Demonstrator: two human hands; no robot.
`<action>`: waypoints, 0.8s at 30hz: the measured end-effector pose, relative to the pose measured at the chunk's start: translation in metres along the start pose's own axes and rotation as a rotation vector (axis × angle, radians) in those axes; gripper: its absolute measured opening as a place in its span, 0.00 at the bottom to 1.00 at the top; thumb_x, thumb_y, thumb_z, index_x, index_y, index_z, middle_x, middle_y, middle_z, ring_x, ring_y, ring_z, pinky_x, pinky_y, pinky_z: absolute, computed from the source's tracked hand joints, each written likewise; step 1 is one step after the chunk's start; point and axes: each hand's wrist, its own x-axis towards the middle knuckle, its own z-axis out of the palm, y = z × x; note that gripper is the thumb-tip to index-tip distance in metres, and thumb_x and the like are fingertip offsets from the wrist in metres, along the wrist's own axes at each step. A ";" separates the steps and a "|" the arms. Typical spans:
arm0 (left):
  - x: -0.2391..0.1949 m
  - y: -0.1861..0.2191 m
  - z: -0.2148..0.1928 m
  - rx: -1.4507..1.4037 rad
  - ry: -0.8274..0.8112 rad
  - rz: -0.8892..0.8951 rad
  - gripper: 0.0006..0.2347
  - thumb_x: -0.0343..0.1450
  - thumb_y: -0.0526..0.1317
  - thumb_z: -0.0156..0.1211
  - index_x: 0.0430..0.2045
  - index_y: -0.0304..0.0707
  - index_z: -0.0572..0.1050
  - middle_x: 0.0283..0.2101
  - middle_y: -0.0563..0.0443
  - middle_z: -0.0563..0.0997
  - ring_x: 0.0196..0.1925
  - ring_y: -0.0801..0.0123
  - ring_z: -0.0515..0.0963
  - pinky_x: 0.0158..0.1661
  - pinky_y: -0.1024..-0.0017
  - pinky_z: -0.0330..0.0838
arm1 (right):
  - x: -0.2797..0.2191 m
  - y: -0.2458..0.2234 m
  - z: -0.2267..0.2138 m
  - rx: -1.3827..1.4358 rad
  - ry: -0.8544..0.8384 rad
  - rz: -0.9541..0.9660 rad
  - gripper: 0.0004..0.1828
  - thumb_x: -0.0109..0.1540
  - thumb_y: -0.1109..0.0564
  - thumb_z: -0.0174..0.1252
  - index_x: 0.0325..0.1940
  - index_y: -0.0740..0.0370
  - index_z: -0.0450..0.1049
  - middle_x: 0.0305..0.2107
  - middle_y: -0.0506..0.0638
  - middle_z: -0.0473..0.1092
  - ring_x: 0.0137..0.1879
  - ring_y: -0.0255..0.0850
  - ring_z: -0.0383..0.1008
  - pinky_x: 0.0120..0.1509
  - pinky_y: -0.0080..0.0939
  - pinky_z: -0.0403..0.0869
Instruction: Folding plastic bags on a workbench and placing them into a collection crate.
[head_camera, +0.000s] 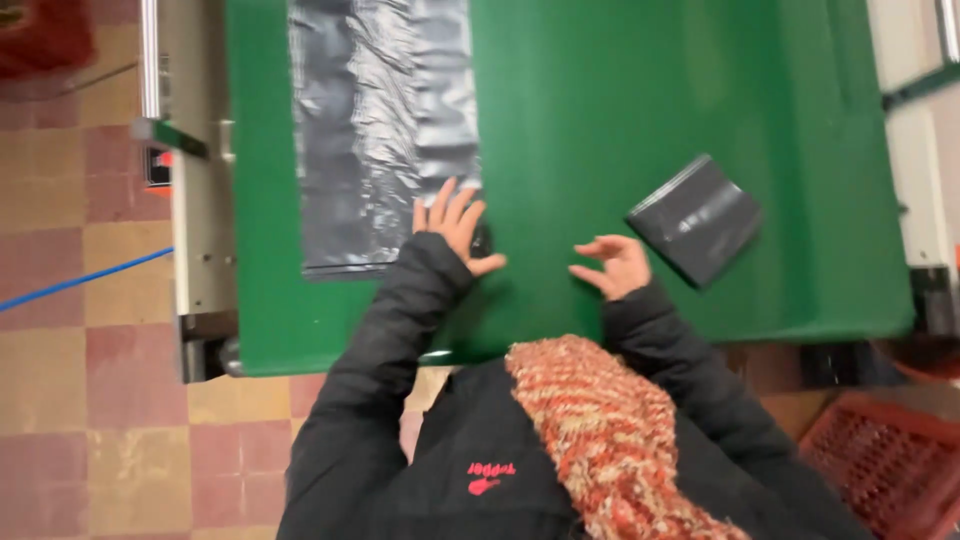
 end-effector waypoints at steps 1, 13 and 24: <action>-0.017 -0.017 -0.013 0.100 -0.119 -0.093 0.43 0.53 0.67 0.69 0.58 0.39 0.70 0.68 0.41 0.65 0.73 0.41 0.56 0.60 0.29 0.51 | 0.020 0.019 0.024 0.207 -0.093 0.128 0.25 0.67 0.48 0.60 0.62 0.59 0.62 0.54 0.59 0.69 0.67 0.53 0.68 0.67 0.71 0.72; -0.066 -0.058 0.038 0.092 0.098 -0.097 0.10 0.68 0.40 0.59 0.43 0.45 0.76 0.43 0.53 0.75 0.47 0.55 0.74 0.35 0.57 0.72 | 0.089 0.004 0.179 -0.201 -0.276 0.000 0.39 0.56 0.60 0.59 0.71 0.53 0.58 0.63 0.50 0.63 0.74 0.49 0.60 0.69 0.60 0.67; -0.134 -0.081 -0.050 -0.098 -0.035 0.016 0.09 0.65 0.37 0.60 0.38 0.41 0.75 0.41 0.48 0.77 0.46 0.53 0.76 0.40 0.58 0.74 | 0.067 -0.007 0.135 -0.891 -0.586 -0.230 0.07 0.59 0.66 0.66 0.38 0.59 0.77 0.34 0.48 0.77 0.40 0.39 0.78 0.43 0.36 0.74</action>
